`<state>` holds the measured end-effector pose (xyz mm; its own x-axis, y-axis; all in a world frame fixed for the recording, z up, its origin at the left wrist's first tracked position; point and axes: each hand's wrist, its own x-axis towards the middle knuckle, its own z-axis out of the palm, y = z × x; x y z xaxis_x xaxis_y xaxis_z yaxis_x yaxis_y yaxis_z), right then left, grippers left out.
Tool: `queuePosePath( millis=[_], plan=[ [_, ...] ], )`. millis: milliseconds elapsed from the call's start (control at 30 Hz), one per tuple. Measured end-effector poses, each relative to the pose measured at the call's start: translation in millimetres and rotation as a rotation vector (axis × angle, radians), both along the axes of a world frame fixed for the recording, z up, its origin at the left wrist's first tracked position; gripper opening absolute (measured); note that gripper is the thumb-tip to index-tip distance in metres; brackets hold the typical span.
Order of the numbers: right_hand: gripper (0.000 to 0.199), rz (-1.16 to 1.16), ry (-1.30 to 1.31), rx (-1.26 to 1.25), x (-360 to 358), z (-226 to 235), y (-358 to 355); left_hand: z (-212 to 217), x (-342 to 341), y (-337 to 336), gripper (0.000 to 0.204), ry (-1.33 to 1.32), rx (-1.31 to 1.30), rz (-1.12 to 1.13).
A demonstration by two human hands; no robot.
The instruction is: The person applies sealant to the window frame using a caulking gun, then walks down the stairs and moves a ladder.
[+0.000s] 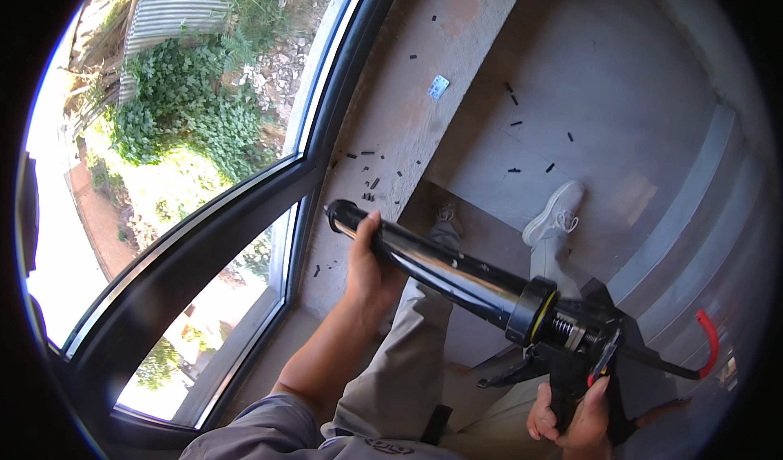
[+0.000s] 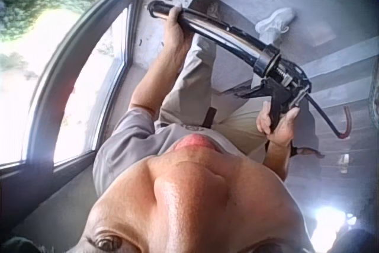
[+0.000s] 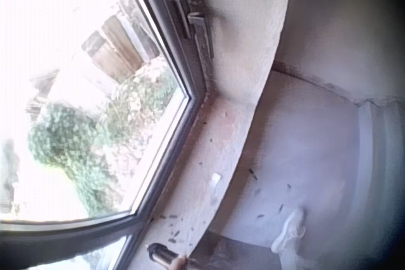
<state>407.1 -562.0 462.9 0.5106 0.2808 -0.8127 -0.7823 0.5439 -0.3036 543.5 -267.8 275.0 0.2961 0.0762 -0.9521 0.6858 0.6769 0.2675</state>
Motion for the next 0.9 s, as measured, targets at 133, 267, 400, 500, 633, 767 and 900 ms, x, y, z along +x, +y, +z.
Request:
queuePosePath(
  millis=[133, 267, 400, 500, 633, 767, 900],
  plan=[
    [0.108, -0.072, 0.06, -0.054, -44.7, 15.5, 3.8, 15.6, -43.7, 0.3, 0.027, 0.134, 0.024, -0.052],
    [0.109, -0.141, 0.094, 0.039, -72.9, 30.9, 12.0, 34.5, -66.5, -4.8, 0.027, 0.208, 0.016, -0.139],
    [0.111, -0.139, 0.236, -0.036, -111.9, 59.3, 16.6, 45.6, -82.6, -3.7, 0.036, 0.173, -0.033, -0.337],
    [0.109, -0.176, 0.212, -0.058, -143.6, 67.6, 20.2, 50.6, -96.2, -8.1, 0.042, 0.117, -0.021, -0.398],
    [0.094, -0.184, 0.126, -0.058, -176.0, 72.1, 20.7, 64.1, -124.0, -9.0, 0.043, 0.079, -0.059, -0.453],
    [0.078, -0.285, 0.056, -0.063, -211.5, 68.7, -2.6, 73.6, -186.8, 14.2, 0.056, -0.029, -0.189, -0.546],
    [0.073, -0.285, -0.034, -0.109, -272.4, 59.3, -25.2, 32.2, -288.2, 72.3, 0.043, -0.047, 0.311, -0.566]
  ],
)
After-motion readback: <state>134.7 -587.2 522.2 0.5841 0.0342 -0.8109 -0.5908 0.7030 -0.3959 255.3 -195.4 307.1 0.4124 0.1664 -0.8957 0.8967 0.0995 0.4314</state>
